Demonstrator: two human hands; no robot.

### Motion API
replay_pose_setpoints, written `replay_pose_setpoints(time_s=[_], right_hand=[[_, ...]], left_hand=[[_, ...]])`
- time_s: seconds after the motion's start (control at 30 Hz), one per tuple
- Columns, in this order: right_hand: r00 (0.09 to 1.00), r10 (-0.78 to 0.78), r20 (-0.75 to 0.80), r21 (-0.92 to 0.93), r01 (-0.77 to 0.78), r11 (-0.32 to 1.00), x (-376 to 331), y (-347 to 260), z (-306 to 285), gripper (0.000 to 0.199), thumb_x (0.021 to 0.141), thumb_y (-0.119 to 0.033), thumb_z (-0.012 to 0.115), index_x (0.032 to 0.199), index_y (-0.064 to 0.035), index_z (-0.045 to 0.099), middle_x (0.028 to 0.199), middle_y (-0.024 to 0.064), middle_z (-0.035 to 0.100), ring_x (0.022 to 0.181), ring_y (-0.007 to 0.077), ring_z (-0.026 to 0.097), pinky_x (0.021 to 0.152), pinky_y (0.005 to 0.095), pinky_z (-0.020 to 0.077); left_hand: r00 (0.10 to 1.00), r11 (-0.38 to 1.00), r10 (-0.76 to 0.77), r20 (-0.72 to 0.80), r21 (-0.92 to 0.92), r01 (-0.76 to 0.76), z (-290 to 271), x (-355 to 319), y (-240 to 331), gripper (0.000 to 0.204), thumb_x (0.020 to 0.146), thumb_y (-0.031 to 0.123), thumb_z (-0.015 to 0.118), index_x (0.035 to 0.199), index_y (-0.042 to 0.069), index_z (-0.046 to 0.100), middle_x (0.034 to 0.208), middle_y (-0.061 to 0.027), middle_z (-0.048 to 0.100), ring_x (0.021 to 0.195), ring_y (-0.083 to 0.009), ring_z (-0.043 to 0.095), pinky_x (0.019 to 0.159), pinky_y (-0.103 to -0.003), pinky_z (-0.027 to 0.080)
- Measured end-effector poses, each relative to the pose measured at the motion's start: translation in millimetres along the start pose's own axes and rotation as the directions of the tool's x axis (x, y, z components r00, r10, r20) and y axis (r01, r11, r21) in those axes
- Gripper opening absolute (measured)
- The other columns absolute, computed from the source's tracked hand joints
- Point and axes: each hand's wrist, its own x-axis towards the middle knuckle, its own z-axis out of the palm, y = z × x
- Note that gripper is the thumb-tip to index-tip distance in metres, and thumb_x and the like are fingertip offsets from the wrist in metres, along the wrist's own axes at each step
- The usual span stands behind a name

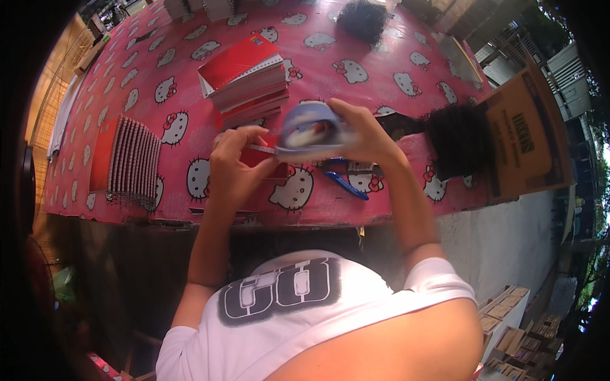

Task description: The person threads a metal spiral coil through the pre-punched holes of a red notebook cover and its pages by hand, then uses a pair of blue pliers to crimp and trim the end of the wire.

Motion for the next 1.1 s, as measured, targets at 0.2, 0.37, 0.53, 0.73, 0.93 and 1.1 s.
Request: replay_pose_setpoints(time_s=[0.2,0.37,0.53,0.73,0.93,1.1], right_hand=[[0.979,-0.101,0.176,0.371,0.029,0.928,10,-25,-1,0.040,0.064,-0.001,0.075,0.101,-0.0031,0.060,0.082,0.0073,0.063,0.078,0.0078,0.056,0.067,0.0257,0.0476],[0.984,0.053,0.171,0.248,-0.095,0.964,19,-33,-3,0.041,0.066,0.002,0.074,0.104,-0.0036,0.059,0.088,0.0042,0.066,0.082,0.0116,0.061,0.073,0.0277,0.0503],[0.992,0.000,0.127,0.119,-0.015,0.993,27,-52,12,0.036,0.066,-0.004,0.072,0.099,-0.0035,0.057,0.081,0.0114,0.065,0.076,0.0273,0.065,0.064,0.0343,0.0487],[0.992,-0.096,-0.083,-0.236,0.074,0.969,36,-40,16,0.031,0.069,-0.007,0.068,0.097,-0.0059,0.056,0.085,0.0197,0.065,0.084,0.0399,0.064,0.068,0.0413,0.0510],[0.932,0.214,-0.293,-0.648,-0.358,0.672,-3,-1,-22,0.037,0.069,-0.006,0.070,0.105,-0.0052,0.058,0.110,0.0190,0.063,0.102,0.0386,0.061,0.081,0.0478,0.0489],[0.979,-0.114,-0.170,-0.583,-0.007,0.812,-50,-23,-15,0.055,0.070,-0.018,0.079,0.118,-0.0045,0.056,0.132,0.0186,0.050,0.116,0.0414,0.052,0.093,0.0463,0.0453]], left_hand=[[0.998,0.998,-0.045,0.039,-0.047,0.047,-5,4,-1,0.044,0.064,0.016,0.086,0.103,0.007,0.067,0.089,-0.0049,0.067,0.085,-0.0207,0.063,0.085,-0.036,0.047],[0.996,0.983,-0.066,-0.065,-0.177,0.053,-12,-8,-23,0.036,0.070,0.007,0.081,0.103,0.005,0.067,0.098,-0.0082,0.066,0.096,-0.0236,0.064,0.085,-0.035,0.050],[0.915,0.721,-0.402,-0.024,-0.624,0.300,-8,-28,-44,0.031,0.079,-0.006,0.072,0.109,0.000,0.067,0.105,-0.0086,0.069,0.095,-0.0146,0.065,0.085,-0.027,0.052],[0.914,0.726,-0.405,-0.014,-0.613,0.312,-14,-26,-50,0.024,0.083,-0.008,0.068,0.105,0.000,0.070,0.098,-0.0079,0.071,0.093,-0.0117,0.065,0.083,-0.025,0.054],[0.921,0.503,-0.375,0.100,-0.813,0.293,-16,-19,-39,0.026,0.086,-0.006,0.066,0.111,0.001,0.064,0.099,-0.0038,0.066,0.093,-0.0088,0.059,0.078,-0.024,0.053],[0.866,0.395,-0.482,0.131,-0.850,0.349,-5,-23,-43,0.024,0.086,0.000,0.069,0.108,0.002,0.059,0.100,-0.0033,0.063,0.092,-0.0079,0.057,0.079,-0.023,0.049]])
